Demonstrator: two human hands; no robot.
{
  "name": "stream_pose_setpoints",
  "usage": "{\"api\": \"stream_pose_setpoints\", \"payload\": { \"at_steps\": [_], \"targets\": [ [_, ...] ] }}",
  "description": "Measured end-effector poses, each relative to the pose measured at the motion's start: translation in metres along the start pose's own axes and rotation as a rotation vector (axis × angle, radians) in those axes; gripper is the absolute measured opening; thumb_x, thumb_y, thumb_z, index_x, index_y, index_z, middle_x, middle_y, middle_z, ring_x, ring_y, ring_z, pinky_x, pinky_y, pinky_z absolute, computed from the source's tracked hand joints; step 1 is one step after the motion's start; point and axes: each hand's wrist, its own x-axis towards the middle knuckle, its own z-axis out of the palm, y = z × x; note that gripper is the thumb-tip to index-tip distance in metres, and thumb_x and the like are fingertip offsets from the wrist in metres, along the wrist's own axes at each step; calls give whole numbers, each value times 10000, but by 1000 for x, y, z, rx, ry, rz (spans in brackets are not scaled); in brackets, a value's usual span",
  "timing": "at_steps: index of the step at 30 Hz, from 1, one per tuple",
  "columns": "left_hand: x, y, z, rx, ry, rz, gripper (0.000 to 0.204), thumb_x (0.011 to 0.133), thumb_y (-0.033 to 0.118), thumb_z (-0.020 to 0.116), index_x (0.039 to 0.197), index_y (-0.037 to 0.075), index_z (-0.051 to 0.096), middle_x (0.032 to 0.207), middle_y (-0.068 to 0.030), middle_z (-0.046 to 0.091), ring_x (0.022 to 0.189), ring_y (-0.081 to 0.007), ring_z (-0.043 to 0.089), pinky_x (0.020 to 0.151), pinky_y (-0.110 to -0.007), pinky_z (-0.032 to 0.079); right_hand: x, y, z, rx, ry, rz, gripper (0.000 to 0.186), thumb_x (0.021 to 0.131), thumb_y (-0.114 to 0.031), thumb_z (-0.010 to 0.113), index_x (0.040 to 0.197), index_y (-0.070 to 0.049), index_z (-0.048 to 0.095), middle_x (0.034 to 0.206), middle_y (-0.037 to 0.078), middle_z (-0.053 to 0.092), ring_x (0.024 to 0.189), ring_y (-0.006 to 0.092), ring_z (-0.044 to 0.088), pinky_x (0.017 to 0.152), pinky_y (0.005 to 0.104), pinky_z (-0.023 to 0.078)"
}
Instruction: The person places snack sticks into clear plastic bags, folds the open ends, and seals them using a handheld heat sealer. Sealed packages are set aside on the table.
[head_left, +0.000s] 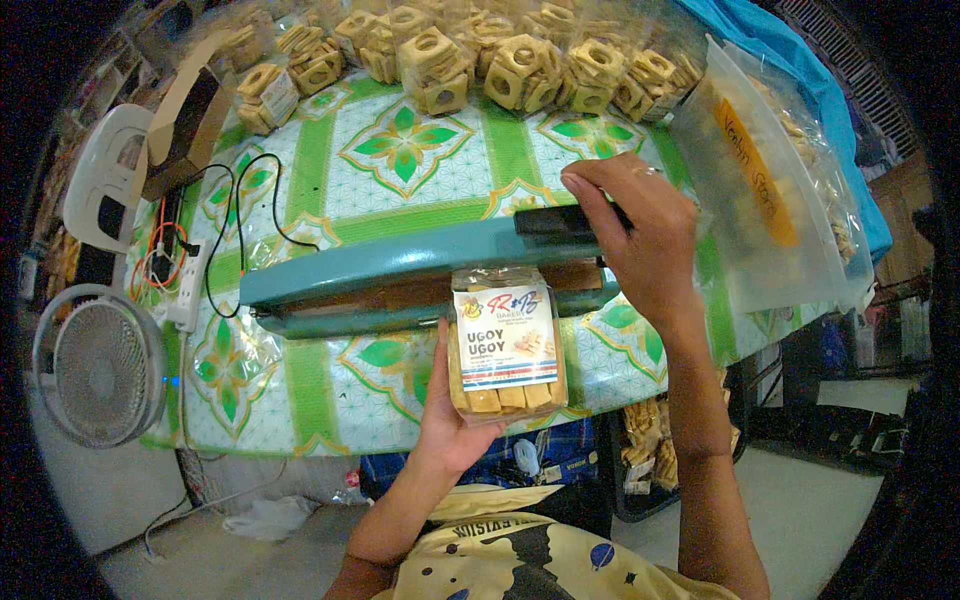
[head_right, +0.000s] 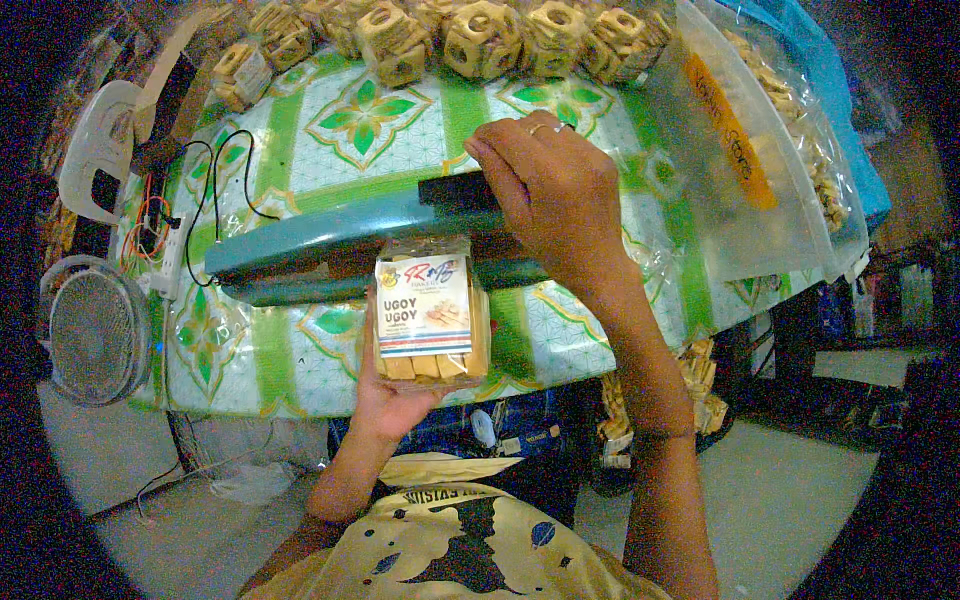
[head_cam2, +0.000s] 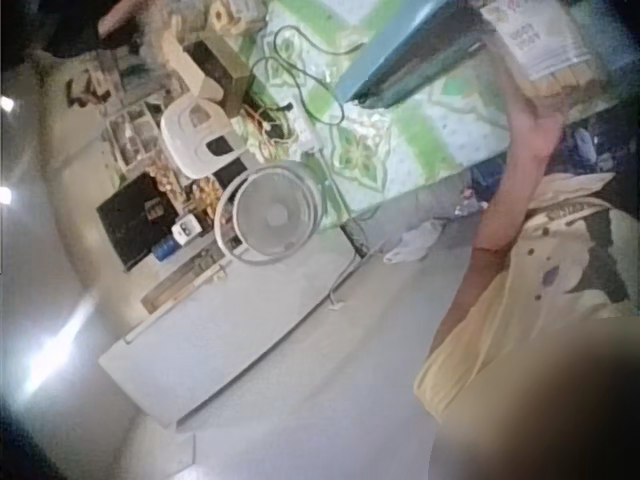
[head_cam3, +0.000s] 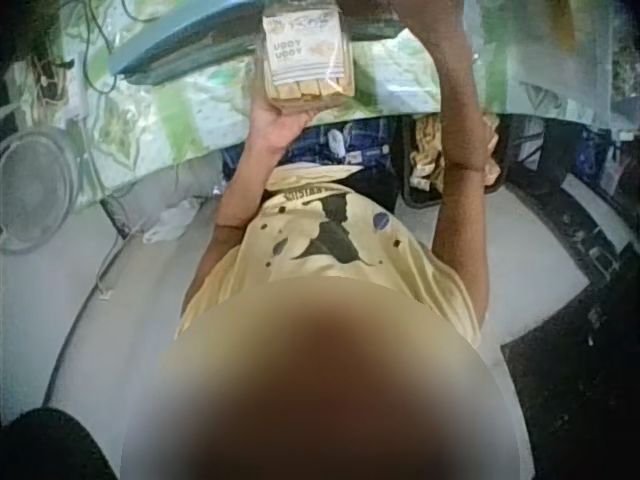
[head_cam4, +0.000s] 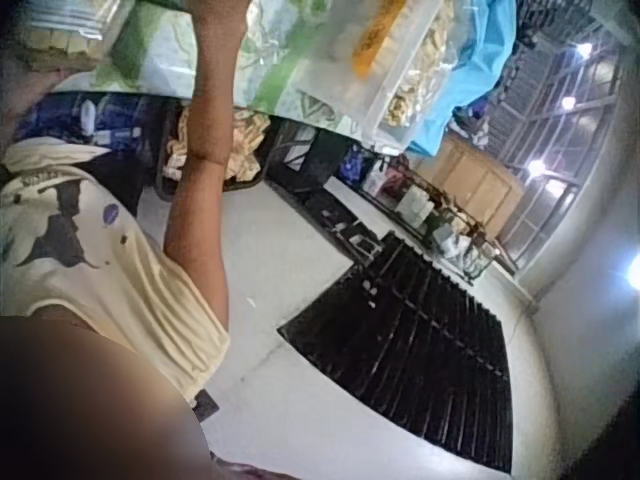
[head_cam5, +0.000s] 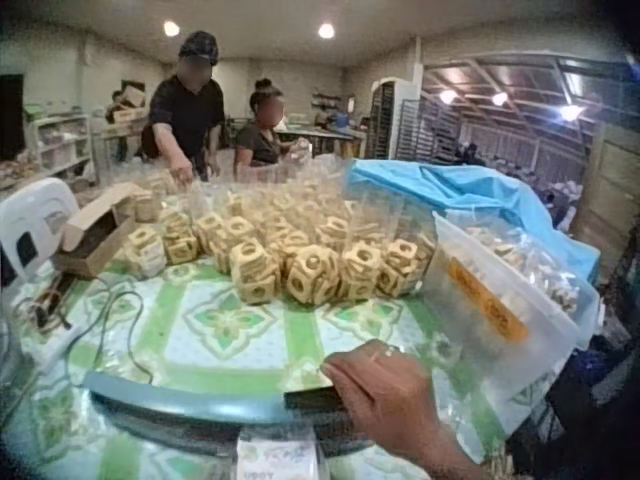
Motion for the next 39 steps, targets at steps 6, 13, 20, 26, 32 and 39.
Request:
{"api": "stream_pose_setpoints", "payload": {
  "at_steps": [6,13,20,26,32,39],
  "targets": [
    [-25,-8,-27,136,127,1,654,927,611,445,1399,160,449,1394,-113,503,1248,-320,510,1046,-506,403,-18,-55,-41,174,73,-290,176,708,39,706,875,-13,690,1006,135,679,942,292,648,787,383,511],
    [-46,-2,-31,407,65,-44,888,833,626,584,1469,80,292,1411,-159,456,1260,-305,499,1050,-461,419,-56,-78,-29,411,-261,129,176,723,-42,757,886,-16,697,923,112,680,896,245,641,794,349,489],
    [-37,15,-16,816,-174,13,1140,609,606,796,1448,33,279,1416,-150,426,1284,-252,464,1064,-374,376,-82,-88,-39,549,-355,222,131,754,-52,741,830,-46,633,819,88,623,778,263,564,761,360,454],
    [-26,27,-2,1363,-405,695,724,640,358,850,1232,63,557,1326,-169,528,1230,-312,512,1041,-436,382,-109,-88,-5,470,-220,-40,141,744,-57,640,873,-38,586,882,117,569,824,313,526,761,434,426],
    [-29,18,3,1346,-153,952,140,726,71,792,804,37,680,1074,-153,670,1098,-306,595,947,-416,449,-122,-78,8,325,-220,-120,166,745,-126,605,894,-52,609,894,94,595,905,302,545,880,464,429],
    [-31,27,-12,1164,56,936,123,813,125,713,778,24,652,1094,-174,648,1136,-299,562,992,-428,413,-141,-43,-14,247,-234,57,131,781,-104,648,892,-59,594,852,96,588,863,295,554,906,436,426]
  ]
}}
